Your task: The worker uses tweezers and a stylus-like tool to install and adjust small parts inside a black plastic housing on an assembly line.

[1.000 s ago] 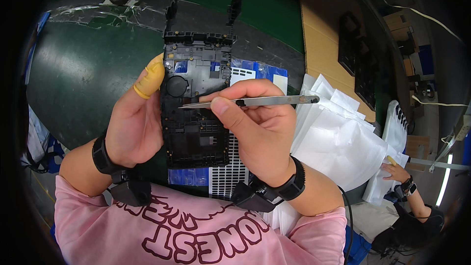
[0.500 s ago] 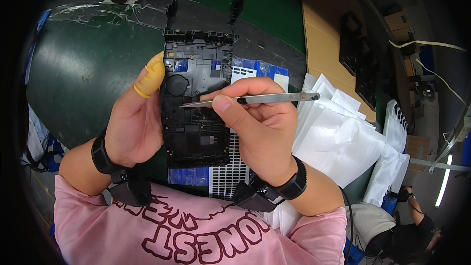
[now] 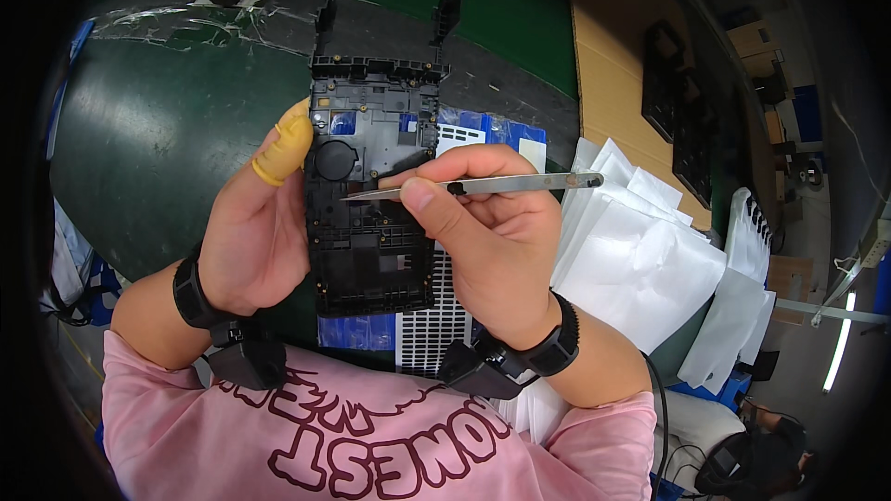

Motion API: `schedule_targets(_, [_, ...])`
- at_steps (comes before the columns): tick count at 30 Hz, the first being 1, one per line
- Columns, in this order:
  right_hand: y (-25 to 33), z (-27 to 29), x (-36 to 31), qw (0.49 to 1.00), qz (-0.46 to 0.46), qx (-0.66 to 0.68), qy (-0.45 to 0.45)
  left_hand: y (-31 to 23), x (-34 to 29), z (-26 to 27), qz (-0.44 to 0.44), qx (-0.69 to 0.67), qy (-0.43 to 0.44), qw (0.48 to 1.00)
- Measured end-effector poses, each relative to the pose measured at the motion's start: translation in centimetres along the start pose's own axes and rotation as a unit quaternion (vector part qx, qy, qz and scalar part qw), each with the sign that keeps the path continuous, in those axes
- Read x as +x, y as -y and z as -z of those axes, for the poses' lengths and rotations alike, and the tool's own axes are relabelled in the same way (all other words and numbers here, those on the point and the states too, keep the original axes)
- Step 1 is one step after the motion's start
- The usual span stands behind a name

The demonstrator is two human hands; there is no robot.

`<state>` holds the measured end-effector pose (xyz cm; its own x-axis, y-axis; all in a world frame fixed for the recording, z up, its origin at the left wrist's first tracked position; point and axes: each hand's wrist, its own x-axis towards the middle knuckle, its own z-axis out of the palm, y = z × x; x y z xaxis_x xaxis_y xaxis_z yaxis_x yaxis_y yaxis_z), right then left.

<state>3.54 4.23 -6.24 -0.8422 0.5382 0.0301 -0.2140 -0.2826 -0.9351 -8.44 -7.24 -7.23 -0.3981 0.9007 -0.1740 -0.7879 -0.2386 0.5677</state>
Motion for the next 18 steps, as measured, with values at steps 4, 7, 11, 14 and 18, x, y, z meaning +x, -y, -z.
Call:
schedule_targets(4, [-0.1,-0.3,0.0,1.000,-0.002,-0.007,-0.004,0.2,-0.4,0.5,-0.017,0.033,0.005,0.999])
schedule_targets(7, [-0.1,-0.3,0.0,1.000,0.004,-0.022,-0.008,0.2,-0.5,0.6,-0.025,0.058,0.001,0.998])
schedule_targets(11, [-0.1,-0.1,-0.1,0.999,0.006,-0.041,-0.001,0.3,-0.6,0.6,-0.034,0.072,-0.011,0.997])
schedule_targets(14, [0.3,-0.9,0.1,0.997,-0.017,-0.063,-0.047,0.4,-0.6,0.7,-0.045,0.078,-0.007,0.996])
schedule_targets(18, [0.5,0.5,1.2,0.994,-0.062,0.077,-0.042,0.0,-0.3,0.9,-0.067,0.085,-0.008,0.994])
